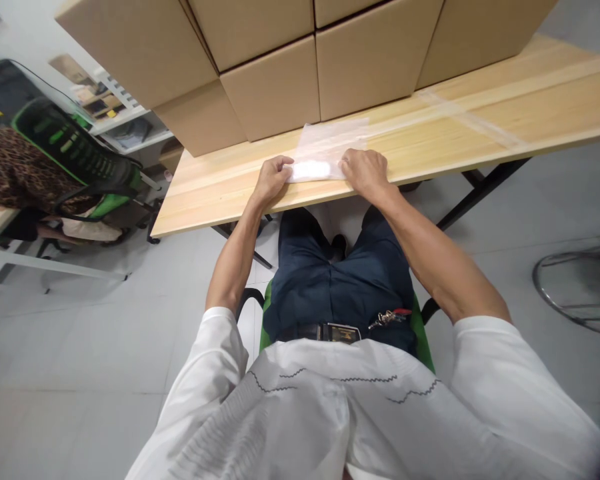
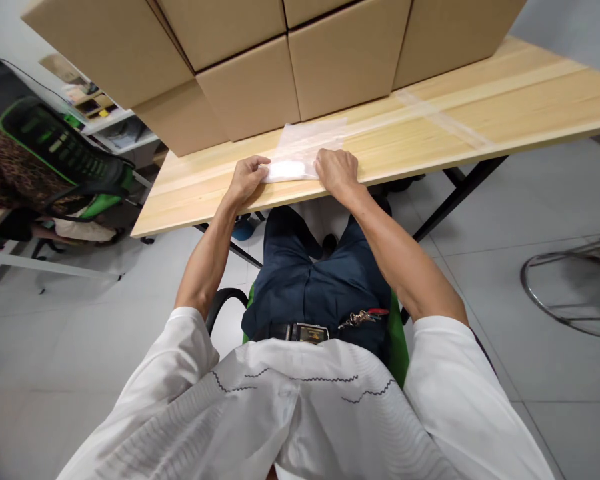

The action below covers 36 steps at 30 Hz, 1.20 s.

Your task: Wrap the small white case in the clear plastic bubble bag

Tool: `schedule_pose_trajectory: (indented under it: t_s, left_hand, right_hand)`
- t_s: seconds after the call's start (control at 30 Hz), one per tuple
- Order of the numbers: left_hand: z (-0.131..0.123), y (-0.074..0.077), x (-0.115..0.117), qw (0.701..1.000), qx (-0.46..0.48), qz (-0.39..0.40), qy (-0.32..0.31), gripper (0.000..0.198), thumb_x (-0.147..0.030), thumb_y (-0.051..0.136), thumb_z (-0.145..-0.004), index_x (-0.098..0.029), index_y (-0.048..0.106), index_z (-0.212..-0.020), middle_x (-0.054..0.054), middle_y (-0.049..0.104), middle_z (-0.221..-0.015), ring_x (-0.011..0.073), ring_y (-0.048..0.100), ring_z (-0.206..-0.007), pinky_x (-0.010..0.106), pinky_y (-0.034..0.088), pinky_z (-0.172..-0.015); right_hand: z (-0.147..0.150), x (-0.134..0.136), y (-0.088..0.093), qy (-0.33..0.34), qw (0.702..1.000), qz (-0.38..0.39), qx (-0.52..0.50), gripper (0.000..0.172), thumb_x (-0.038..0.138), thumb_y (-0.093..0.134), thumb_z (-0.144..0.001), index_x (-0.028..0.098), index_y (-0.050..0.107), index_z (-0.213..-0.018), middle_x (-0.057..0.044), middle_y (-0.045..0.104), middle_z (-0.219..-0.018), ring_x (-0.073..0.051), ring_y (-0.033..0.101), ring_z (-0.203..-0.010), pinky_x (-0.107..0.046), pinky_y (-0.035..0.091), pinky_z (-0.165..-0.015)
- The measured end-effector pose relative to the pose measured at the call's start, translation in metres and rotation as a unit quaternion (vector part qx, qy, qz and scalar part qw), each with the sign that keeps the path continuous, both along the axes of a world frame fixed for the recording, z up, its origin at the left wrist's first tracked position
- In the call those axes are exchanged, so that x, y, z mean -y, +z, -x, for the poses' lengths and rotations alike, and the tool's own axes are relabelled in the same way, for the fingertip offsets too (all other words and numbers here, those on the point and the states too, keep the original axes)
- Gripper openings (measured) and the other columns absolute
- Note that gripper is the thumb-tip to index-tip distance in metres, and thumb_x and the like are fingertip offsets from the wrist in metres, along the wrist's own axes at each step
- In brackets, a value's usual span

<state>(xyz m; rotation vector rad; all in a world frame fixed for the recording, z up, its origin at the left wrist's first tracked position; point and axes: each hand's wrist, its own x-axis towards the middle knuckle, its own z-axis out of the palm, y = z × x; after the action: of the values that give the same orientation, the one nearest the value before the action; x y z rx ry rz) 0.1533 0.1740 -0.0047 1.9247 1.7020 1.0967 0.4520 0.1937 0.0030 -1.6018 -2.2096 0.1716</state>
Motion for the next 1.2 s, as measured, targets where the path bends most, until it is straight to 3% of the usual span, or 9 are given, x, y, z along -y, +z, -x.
schedule_pose_trajectory:
  t_s: [0.23, 0.4, 0.5, 0.63, 1.0, 1.2]
  left_hand:
    - [0.003, -0.007, -0.007, 0.999, -0.031, -0.021, 0.009, 0.035, -0.024, 0.066, -0.095, -0.022, 0.086, -0.124, 0.006, 0.075, -0.097, 0.0287, 0.074, -0.106, 0.048, 0.066, -0.106]
    - [0.004, -0.008, -0.007, 0.999, -0.041, -0.026, 0.014, 0.036, -0.023, 0.064, -0.098, -0.021, 0.088, -0.125, 0.007, 0.077, -0.097, 0.0305, 0.075, -0.106, 0.051, 0.065, -0.11]
    - [0.003, -0.007, -0.006, 0.998, -0.049, -0.025, 0.019, 0.036, -0.022, 0.064, -0.099, -0.02, 0.088, -0.126, 0.008, 0.08, -0.099, 0.0304, 0.076, -0.106, 0.051, 0.065, -0.112]
    - [0.003, -0.006, -0.005, 0.998, -0.057, -0.022, 0.026, 0.038, -0.02, 0.063, -0.1, -0.02, 0.089, -0.128, 0.007, 0.081, -0.097, 0.0303, 0.077, -0.103, 0.051, 0.065, -0.112]
    - [-0.006, 0.001, 0.002, 0.992, -0.113, -0.013, 0.053, 0.047, -0.018, 0.058, -0.105, -0.018, 0.089, -0.14, 0.013, 0.091, -0.123, 0.0329, 0.082, -0.121, 0.05, 0.062, -0.122]
    - [-0.003, 0.0, 0.01, 0.987, -0.146, -0.023, 0.069, 0.043, -0.032, 0.058, -0.118, -0.017, 0.087, -0.146, 0.017, 0.09, -0.134, 0.0353, 0.082, -0.13, 0.052, 0.062, -0.125]
  right_hand:
    - [-0.005, -0.012, -0.016, 0.02, 0.997, -0.027, -0.069, 0.064, 0.059, 0.046, -0.125, 0.014, 0.087, -0.143, -0.027, 0.087, -0.116, -0.047, 0.079, -0.125, -0.065, 0.06, -0.113]
    - [-0.007, -0.009, -0.014, -0.01, 0.999, 0.004, -0.051, 0.059, 0.047, 0.042, -0.126, 0.015, 0.087, -0.147, -0.027, 0.088, -0.126, -0.047, 0.081, -0.129, -0.063, 0.06, -0.114]
    - [-0.008, -0.008, -0.014, -0.01, 0.999, 0.016, -0.045, 0.058, 0.048, 0.047, -0.125, 0.013, 0.084, -0.154, -0.029, 0.088, -0.134, -0.05, 0.081, -0.133, -0.066, 0.059, -0.118]
    - [-0.009, -0.008, -0.016, 0.003, 0.998, 0.001, -0.07, 0.058, 0.05, 0.05, -0.123, 0.014, 0.086, -0.151, -0.028, 0.089, -0.128, -0.051, 0.08, -0.136, -0.068, 0.059, -0.119]
    - [-0.007, -0.007, -0.017, -0.022, 0.999, -0.009, -0.045, 0.048, 0.02, 0.052, -0.113, 0.015, 0.092, -0.139, -0.023, 0.092, -0.127, -0.042, 0.083, -0.126, -0.057, 0.063, -0.115]
    - [-0.009, -0.005, -0.018, -0.027, 0.997, -0.034, -0.063, 0.043, 0.022, 0.055, -0.114, 0.015, 0.089, -0.14, -0.021, 0.092, -0.121, -0.041, 0.083, -0.123, -0.052, 0.063, -0.109]
